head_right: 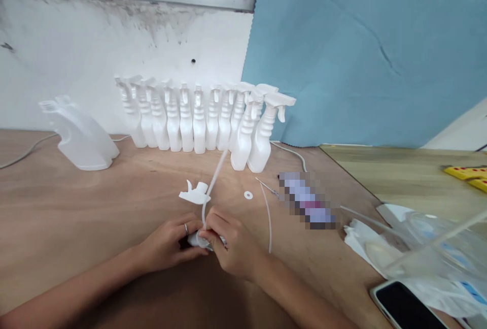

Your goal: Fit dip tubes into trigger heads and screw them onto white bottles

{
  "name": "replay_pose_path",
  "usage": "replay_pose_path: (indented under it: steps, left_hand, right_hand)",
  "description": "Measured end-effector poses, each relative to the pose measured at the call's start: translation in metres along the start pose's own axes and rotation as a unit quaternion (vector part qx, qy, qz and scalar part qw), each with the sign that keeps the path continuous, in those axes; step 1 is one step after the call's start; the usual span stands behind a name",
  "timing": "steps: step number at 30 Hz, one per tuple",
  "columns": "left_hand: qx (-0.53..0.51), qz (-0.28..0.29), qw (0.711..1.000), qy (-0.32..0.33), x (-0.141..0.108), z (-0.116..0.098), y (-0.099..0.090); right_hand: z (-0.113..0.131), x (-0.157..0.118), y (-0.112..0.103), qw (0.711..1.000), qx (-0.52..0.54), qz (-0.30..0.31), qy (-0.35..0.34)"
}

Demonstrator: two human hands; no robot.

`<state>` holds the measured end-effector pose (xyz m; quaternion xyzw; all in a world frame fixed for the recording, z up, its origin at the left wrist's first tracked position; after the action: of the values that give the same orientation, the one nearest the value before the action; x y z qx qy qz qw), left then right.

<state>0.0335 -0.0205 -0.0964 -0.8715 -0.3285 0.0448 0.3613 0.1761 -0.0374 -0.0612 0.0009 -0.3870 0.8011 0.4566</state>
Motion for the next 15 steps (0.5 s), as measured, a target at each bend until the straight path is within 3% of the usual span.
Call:
replay_pose_path:
  steps: [6,10,15]
  left_hand:
    - [-0.014,0.007,1.0,-0.003,0.0,0.002,0.001]
    - [-0.018,-0.003,1.0,-0.017,0.0,0.003,-0.001]
    - [-0.129,-0.08,0.988,-0.042,-0.005,0.006,-0.007]
  right_hand:
    - [0.001,0.0,0.007,1.0,-0.01,0.001,0.016]
    - [-0.008,-0.007,0.009,0.997,0.054,-0.011,0.056]
    - [-0.032,-0.019,0.002,0.978,0.167,-0.07,0.106]
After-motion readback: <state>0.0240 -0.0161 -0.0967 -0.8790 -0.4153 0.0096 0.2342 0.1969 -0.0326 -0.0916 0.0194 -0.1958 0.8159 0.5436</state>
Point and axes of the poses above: each hand's wrist, its own x-axis towards the middle knuckle, its own y-axis out of the palm, z = x × y, the point moved 5 cm from there along x, towards the middle knuckle, and after that the axes turned 6 degrees about z, right-handed, at the moved point
